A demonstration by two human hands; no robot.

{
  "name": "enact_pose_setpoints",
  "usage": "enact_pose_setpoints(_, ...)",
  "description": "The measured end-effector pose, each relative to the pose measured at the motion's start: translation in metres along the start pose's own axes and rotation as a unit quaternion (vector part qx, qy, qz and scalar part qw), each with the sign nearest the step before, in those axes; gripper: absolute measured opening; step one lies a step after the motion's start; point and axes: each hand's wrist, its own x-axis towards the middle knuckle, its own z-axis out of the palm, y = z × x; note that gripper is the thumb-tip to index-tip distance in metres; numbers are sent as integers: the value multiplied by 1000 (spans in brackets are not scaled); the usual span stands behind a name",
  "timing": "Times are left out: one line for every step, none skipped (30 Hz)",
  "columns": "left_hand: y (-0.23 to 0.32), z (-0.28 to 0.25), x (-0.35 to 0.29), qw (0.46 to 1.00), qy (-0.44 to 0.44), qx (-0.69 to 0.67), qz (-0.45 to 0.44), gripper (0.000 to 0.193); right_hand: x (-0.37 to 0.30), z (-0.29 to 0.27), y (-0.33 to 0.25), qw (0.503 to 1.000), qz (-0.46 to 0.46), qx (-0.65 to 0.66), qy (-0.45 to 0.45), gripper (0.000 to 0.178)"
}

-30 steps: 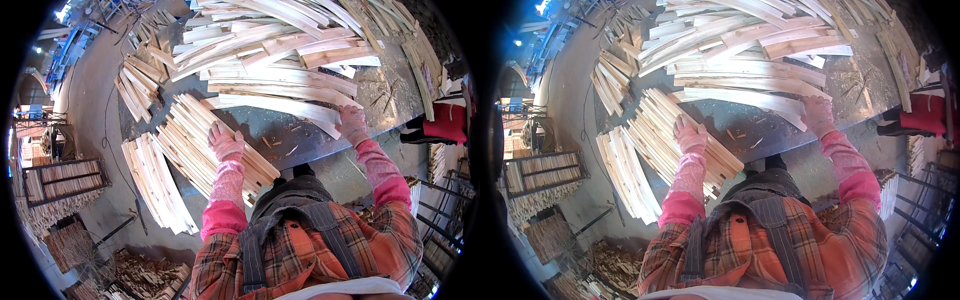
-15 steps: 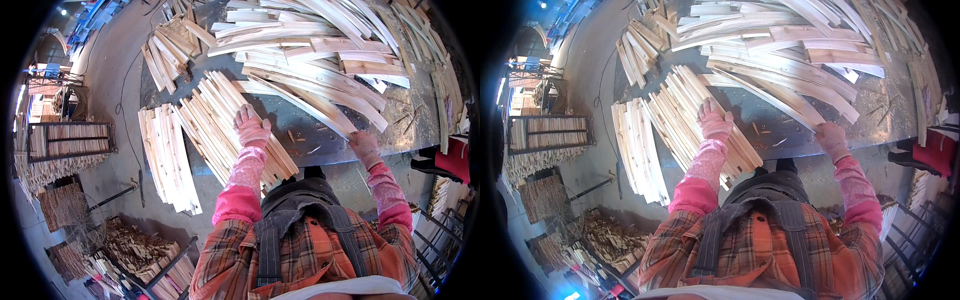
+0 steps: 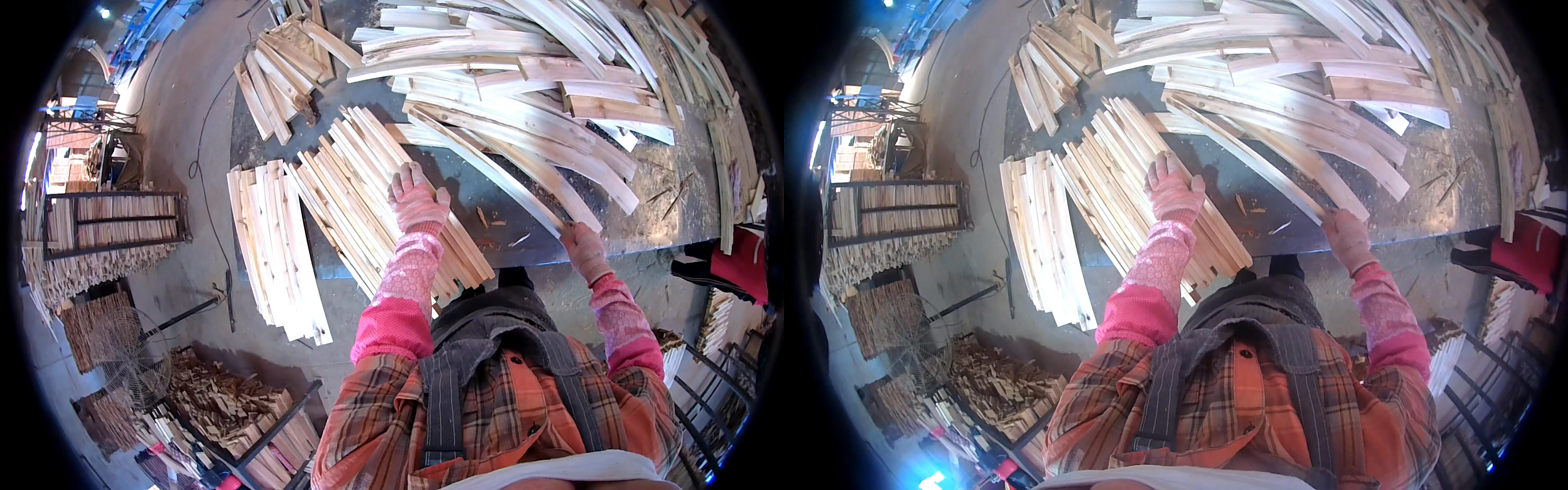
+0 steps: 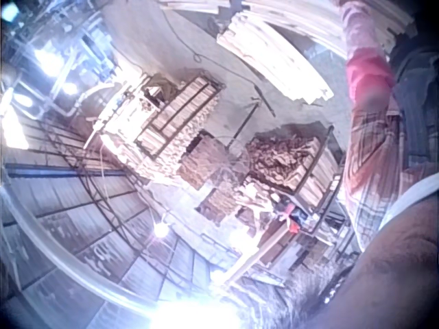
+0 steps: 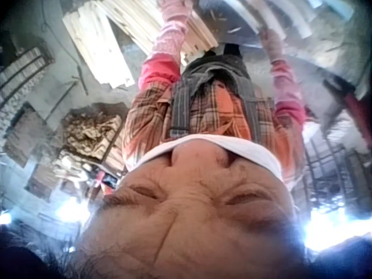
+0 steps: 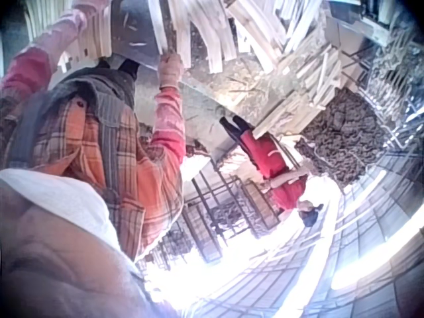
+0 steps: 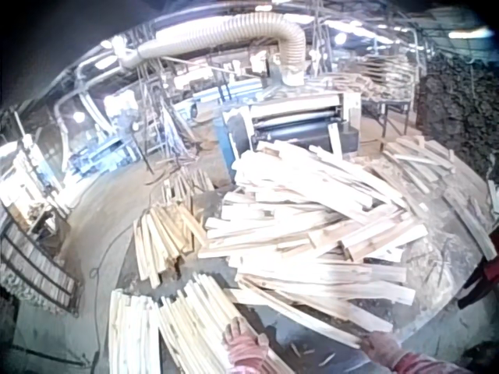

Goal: The person sorts and stacks light-colored wooden planks on a metal table in a workshop. They pick up planks from a pile, align them, and place them into a neat stack, occasionally moving the stack to a nearby rack.

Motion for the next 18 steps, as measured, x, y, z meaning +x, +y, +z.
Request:
enact_pose_setpoints(1,0,0,1000,5,4,2,85,-1,1,-2,999,8,31,3,36)
enact_pose_setpoints(2,-1,0,1000,-5,-1,0,85,-2,1,-3,999,9,42,-4,36)
enact_pose_setpoints(3,-1,1,1000,-15,-6,-3,85,-4,1,-5,998,9,53,-12,36)
enact_pose_setpoints(3,-3,0,1000,-26,-12,-6,85,-7,1,-8,998,11,64,-20,37)
enact_pose_setpoints(3,-3,0,1000,-25,-12,-2,85,-8,8,0,997,-7,77,-18,36)
enact_pose_setpoints(4,-3,1,1000,-24,-13,2,85,-6,20,13,995,-24,90,-16,36)
enact_pose_setpoints(6,-3,1,1000,-24,-12,6,85,-6,24,16,994,-42,104,-16,35)
enact_pose_setpoints(7,-3,2,999,-32,-12,-2,84,-6,27,19,992,-37,121,-16,36)
enact_pose_setpoints(8,-3,4,999,-41,-13,-9,83,-6,32,22,990,-31,138,-16,36)
enact_pose_setpoints(11,-2,6,999,-50,-11,-16,83,-4,35,21,987,-26,157,-16,37)
enact_pose_setpoints(15,0,8,999,-45,-11,-21,82,-1,41,22,968,-32,247,-22,38)
enact_pose_setpoints(14,0,10,999,-41,-10,-25,81,6,51,18,941,-38,336,-25,40)
enact_pose_setpoints(13,2,10,999,-37,-11,-31,81,11,57,12,906,-46,420,-26,41)
enact_pose_setpoints(13,6,10,999,-35,-10,-33,80,13,53,-4,886,45,453,-87,43)
enact_pose_setpoints(11,9,10,999,-31,-9,-35,79,16,49,-27,853,133,483,-145,44)
enact_pose_setpoints(9,12,10,999,-25,-7,-32,77,19,46,-50,882,104,436,-142,43)
enact_pose_setpoints(11,12,12,999,-35,-7,-32,73,22,44,-70,908,77,388,-137,42)
enact_pose_setpoints(8,16,13,1000,-19,-4,-15,72,28,46,-86,927,24,340,-158,43)
